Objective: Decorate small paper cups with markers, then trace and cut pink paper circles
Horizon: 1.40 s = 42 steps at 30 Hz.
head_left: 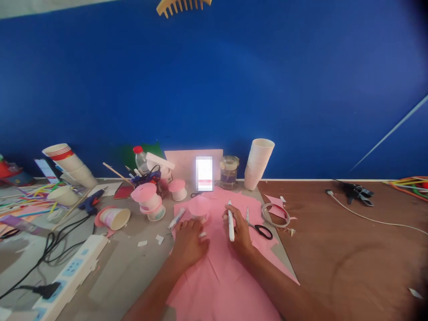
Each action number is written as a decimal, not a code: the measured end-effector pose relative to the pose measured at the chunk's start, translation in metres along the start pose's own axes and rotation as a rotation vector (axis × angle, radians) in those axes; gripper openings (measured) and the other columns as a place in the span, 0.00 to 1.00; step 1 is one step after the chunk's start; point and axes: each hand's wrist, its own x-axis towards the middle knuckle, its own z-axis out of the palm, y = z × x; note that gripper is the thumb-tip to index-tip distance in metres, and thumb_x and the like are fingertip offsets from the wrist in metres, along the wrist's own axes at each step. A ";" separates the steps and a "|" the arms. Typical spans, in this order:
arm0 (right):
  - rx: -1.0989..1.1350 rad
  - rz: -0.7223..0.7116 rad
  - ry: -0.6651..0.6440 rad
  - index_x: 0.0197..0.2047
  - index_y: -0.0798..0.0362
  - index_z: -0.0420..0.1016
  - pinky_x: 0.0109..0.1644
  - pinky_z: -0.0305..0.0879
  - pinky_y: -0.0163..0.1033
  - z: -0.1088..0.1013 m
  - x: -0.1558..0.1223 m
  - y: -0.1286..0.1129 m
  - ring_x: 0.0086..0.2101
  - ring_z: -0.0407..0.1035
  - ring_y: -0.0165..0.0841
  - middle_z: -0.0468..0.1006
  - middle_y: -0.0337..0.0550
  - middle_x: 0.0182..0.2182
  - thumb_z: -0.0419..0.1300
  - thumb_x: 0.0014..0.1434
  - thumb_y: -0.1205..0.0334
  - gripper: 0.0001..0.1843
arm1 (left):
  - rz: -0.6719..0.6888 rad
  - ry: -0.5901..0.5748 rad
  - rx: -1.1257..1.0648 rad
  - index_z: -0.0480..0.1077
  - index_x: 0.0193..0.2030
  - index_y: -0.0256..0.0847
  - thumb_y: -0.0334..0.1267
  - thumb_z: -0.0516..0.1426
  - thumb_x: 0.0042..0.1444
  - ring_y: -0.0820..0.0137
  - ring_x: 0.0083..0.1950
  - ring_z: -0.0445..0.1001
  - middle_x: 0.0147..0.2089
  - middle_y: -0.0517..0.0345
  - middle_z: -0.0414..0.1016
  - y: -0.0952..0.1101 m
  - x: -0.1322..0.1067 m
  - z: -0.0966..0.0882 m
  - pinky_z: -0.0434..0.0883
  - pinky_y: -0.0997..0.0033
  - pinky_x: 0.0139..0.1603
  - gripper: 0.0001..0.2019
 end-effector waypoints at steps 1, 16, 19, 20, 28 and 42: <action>0.034 0.022 0.004 0.52 0.49 0.63 0.33 0.65 0.38 0.001 -0.001 -0.001 0.33 0.68 0.33 0.72 0.43 0.34 0.53 0.59 0.66 0.17 | 0.006 -0.013 -0.004 0.70 0.37 0.42 0.37 0.56 0.48 0.57 0.43 0.69 0.38 0.52 0.73 -0.002 0.000 0.000 0.59 0.54 0.48 0.08; 0.658 0.523 0.165 0.29 0.53 0.70 0.25 0.57 0.31 0.007 0.007 -0.016 0.18 0.54 0.24 0.58 0.29 0.13 0.62 0.53 0.55 0.10 | -0.004 -0.036 -0.570 0.67 0.45 0.42 0.38 0.47 0.60 0.63 0.42 0.74 0.42 0.51 0.77 -0.005 0.002 0.018 0.69 0.64 0.43 0.11; 0.645 0.531 0.130 0.28 0.53 0.69 0.22 0.53 0.31 0.008 0.005 -0.015 0.18 0.54 0.24 0.57 0.29 0.14 0.61 0.53 0.55 0.10 | 0.006 0.011 -0.575 0.69 0.49 0.43 0.40 0.47 0.61 0.62 0.47 0.73 0.47 0.50 0.77 -0.005 0.001 0.020 0.69 0.62 0.47 0.14; 0.643 0.528 0.123 0.28 0.53 0.69 0.22 0.52 0.31 0.009 0.004 -0.016 0.17 0.53 0.24 0.58 0.29 0.14 0.61 0.53 0.55 0.10 | 0.012 0.018 -0.573 0.70 0.48 0.44 0.40 0.47 0.61 0.62 0.47 0.73 0.47 0.50 0.77 -0.004 0.001 0.020 0.69 0.62 0.47 0.14; 0.622 0.570 0.092 0.28 0.53 0.67 0.19 0.47 0.30 0.009 0.003 -0.024 0.17 0.51 0.22 0.60 0.30 0.16 0.62 0.52 0.54 0.12 | 0.050 0.073 -0.576 0.72 0.47 0.44 0.41 0.48 0.61 0.63 0.46 0.74 0.45 0.51 0.78 0.000 -0.001 0.019 0.70 0.62 0.48 0.14; 0.658 0.612 -0.058 0.30 0.53 0.67 0.17 0.45 0.28 0.015 -0.005 -0.037 0.15 0.47 0.22 0.57 0.27 0.13 0.62 0.53 0.54 0.12 | 0.165 0.147 -0.562 0.72 0.46 0.43 0.39 0.47 0.61 0.65 0.42 0.74 0.41 0.52 0.78 0.004 -0.003 0.015 0.70 0.64 0.44 0.14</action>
